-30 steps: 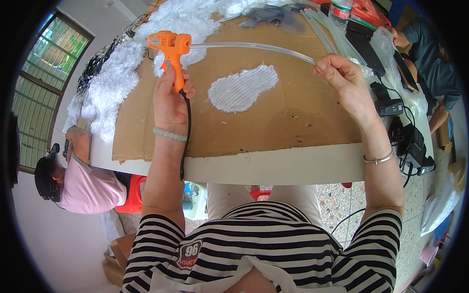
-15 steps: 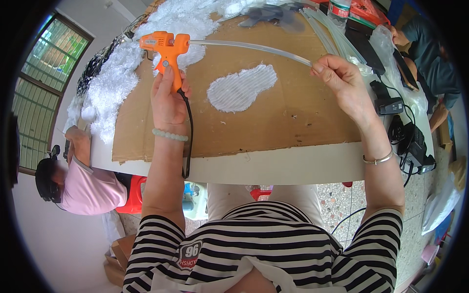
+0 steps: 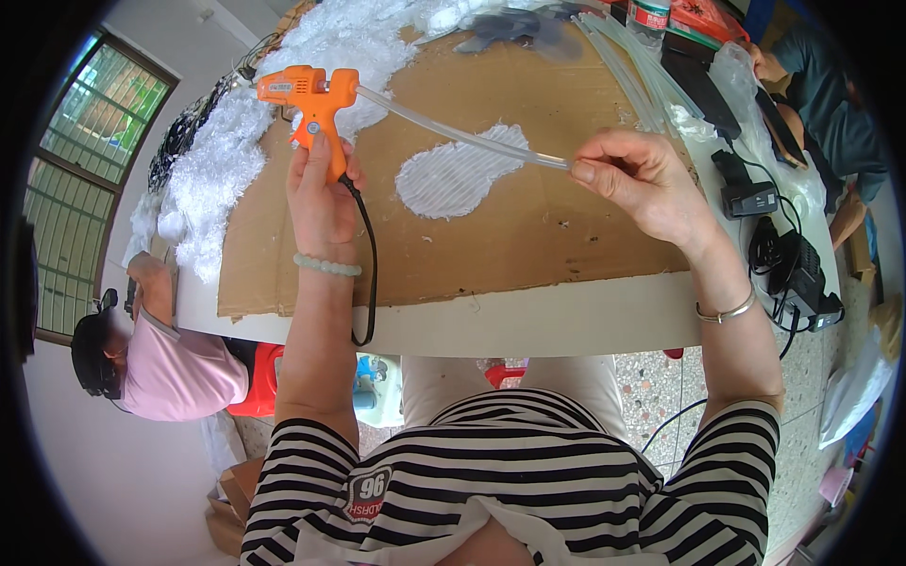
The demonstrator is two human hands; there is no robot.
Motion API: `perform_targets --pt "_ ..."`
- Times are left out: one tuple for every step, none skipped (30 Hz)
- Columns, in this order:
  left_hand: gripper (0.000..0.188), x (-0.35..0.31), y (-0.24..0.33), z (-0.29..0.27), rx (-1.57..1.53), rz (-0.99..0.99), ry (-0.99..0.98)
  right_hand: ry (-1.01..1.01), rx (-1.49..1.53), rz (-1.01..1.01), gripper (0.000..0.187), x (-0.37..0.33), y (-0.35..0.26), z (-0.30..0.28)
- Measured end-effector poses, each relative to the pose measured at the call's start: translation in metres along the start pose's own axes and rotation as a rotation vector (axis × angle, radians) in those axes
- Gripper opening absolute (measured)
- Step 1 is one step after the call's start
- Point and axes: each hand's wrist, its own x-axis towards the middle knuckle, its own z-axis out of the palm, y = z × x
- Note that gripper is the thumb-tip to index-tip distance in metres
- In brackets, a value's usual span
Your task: Apply hot glue to pieces of white fluffy cotton-like material and assemble them on a surface.
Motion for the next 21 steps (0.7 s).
perform_targets --pt "0.021 0.0 0.001 -0.001 -0.014 0.003 -0.021 0.029 -0.029 0.016 0.016 0.001 0.002 0.0" --pt "0.021 0.0 0.001 -0.002 -0.029 0.004 -0.037 0.056 -0.058 0.032 0.018 0.003 0.003 0.0" --pt "0.022 0.0 0.002 -0.002 -0.044 0.004 -0.053 0.081 -0.084 0.055 0.02 0.004 0.004 0.0" --pt "0.022 0.0 0.002 -0.003 -0.041 0.005 -0.062 0.102 -0.074 0.097 0.021 0.006 0.005 -0.001" --pt "0.023 0.0 0.003 -0.003 -0.039 0.007 -0.071 0.12 -0.062 0.148 0.022 0.007 0.006 -0.002" --pt "0.023 0.0 0.003 -0.004 -0.045 0.003 -0.086 0.138 -0.05 0.198 0.023 0.007 0.006 -0.002" --pt "0.022 0.0 0.003 -0.004 -0.048 0.013 -0.106 0.146 -0.063 0.2 0.023 0.008 0.006 -0.003" --pt "0.021 0.0 0.003 -0.004 -0.06 0.019 -0.132 0.155 -0.075 0.201 0.024 0.008 0.005 -0.003" --pt "0.02 0.0 0.004 -0.004 -0.071 0.024 -0.158 0.161 -0.081 0.203 0.024 0.008 0.005 -0.003" --pt "0.021 0.0 0.004 -0.004 -0.068 0.029 -0.166 0.146 -0.109 0.18 0.024 0.007 0.004 -0.003" --pt "0.021 0.0 0.004 -0.004 -0.066 0.033 -0.175 0.129 -0.13 0.156 0.025 0.006 0.002 -0.002" --pt "0.022 -0.001 0.004 -0.004 -0.064 0.038 -0.185 0.098 -0.127 0.11 0.025 0.006 0.001 -0.001" --pt "0.022 -0.001 0.004 -0.004 -0.048 0.039 -0.189 0.106 -0.251 0.085 0.024 0.005 -0.001 0.0" --pt "0.023 -0.001 0.004 -0.004 -0.032 0.041 -0.193 0.1 -0.351 0.037 0.023 0.005 -0.003 0.003" --pt "0.024 -0.002 0.003 -0.003 -0.016 0.043 -0.199 0.094 -0.451 -0.013 0.023 0.005 -0.005 0.005" --pt "0.024 -0.002 0.002 -0.002 0.005 0.041 -0.212 0.112 -0.422 -0.023 0.022 0.004 -0.006 0.009" --pt "0.025 -0.003 0.001 -0.001 0.025 0.037 -0.227 0.132 -0.394 -0.031 0.022 0.003 -0.008 0.013" --pt "0.026 -0.003 0.0 0.001 0.044 0.033 -0.244 0.154 -0.351 -0.029 0.021 0.003 -0.01 0.017" --pt "0.025 -0.004 -0.002 0.003 0.069 0.03 -0.269 0.162 -0.342 -0.026 0.021 0.002 -0.012 0.021" --pt "0.025 -0.006 -0.003 0.004 0.093 0.027 -0.294 0.171 -0.317 -0.013 0.022 0.002 -0.014 0.024" --pt "0.025 -0.007 -0.005 0.006 0.117 0.023 -0.32 0.171 -0.278 -0.015 0.022 0.001 -0.016 0.026"
